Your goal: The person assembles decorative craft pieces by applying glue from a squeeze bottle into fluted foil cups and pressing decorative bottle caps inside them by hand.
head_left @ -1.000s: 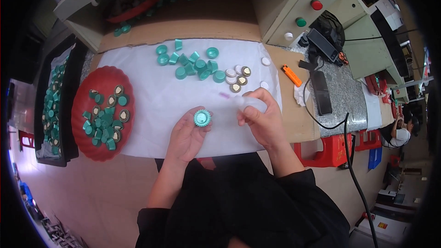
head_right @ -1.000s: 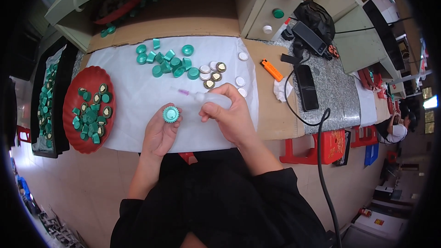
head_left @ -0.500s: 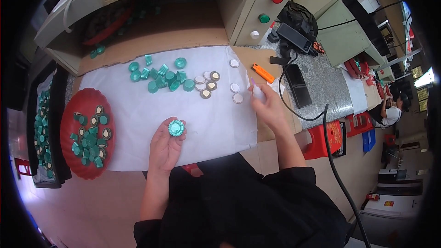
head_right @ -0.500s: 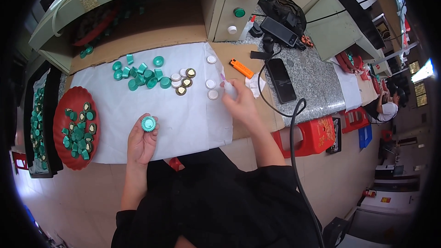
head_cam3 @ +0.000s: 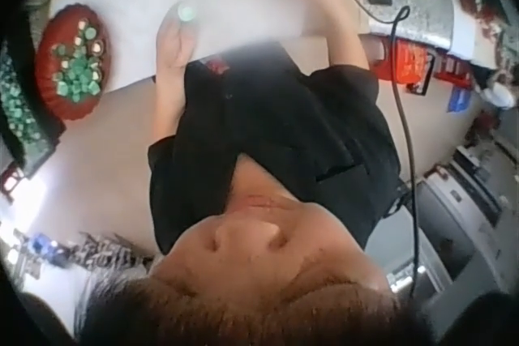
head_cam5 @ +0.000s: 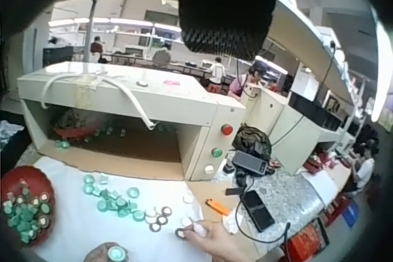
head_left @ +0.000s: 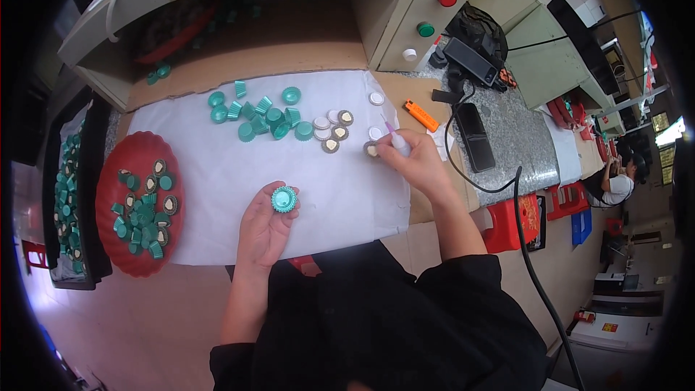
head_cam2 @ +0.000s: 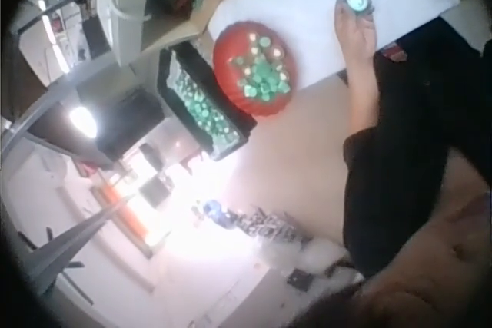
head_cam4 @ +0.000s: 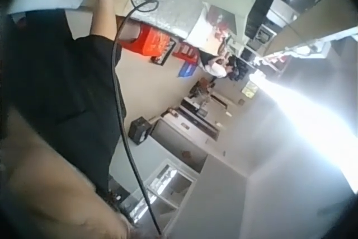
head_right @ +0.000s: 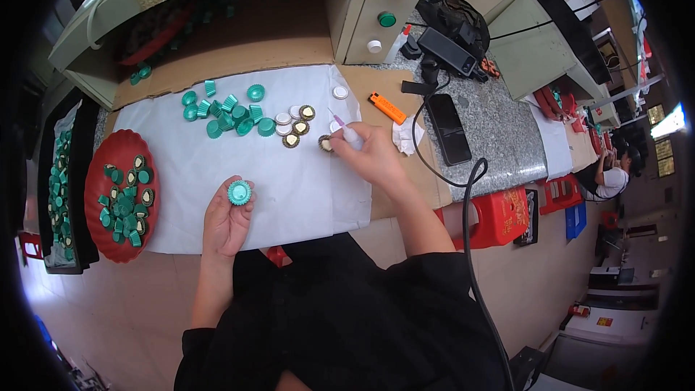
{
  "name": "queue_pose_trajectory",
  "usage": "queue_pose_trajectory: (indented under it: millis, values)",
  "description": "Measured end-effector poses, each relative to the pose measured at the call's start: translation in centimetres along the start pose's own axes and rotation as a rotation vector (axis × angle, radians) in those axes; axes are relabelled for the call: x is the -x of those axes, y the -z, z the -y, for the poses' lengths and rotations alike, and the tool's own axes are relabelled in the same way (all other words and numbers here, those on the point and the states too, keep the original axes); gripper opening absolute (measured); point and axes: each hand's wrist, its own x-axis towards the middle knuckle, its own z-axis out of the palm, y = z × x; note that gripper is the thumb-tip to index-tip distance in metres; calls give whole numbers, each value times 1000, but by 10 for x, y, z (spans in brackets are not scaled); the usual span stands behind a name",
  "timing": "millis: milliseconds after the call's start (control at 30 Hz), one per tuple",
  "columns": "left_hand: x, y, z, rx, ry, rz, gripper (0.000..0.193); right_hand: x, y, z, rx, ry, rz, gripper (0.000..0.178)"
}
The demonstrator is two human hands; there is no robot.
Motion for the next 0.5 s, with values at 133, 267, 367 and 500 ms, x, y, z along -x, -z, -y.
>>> queue_pose_trajectory:
  millis: [133, 267, 367, 500]
  values:
    - [-2, -2, 1, 14, 4, 21, 30, 7, -31, 1, 315, 60, -4, 21]
    - [-1, -3, 0, 13, 10, 30, 28, 12, -32, 9, 586, 105, -46, 22]
    - [-1, -5, -1, 10, 3, 46, 27, 13, -31, -2, 351, 184, -90, 26]
    - [0, -2, 0, 20, -1, 77, 26, 17, -42, 4, 421, 233, -51, 31]
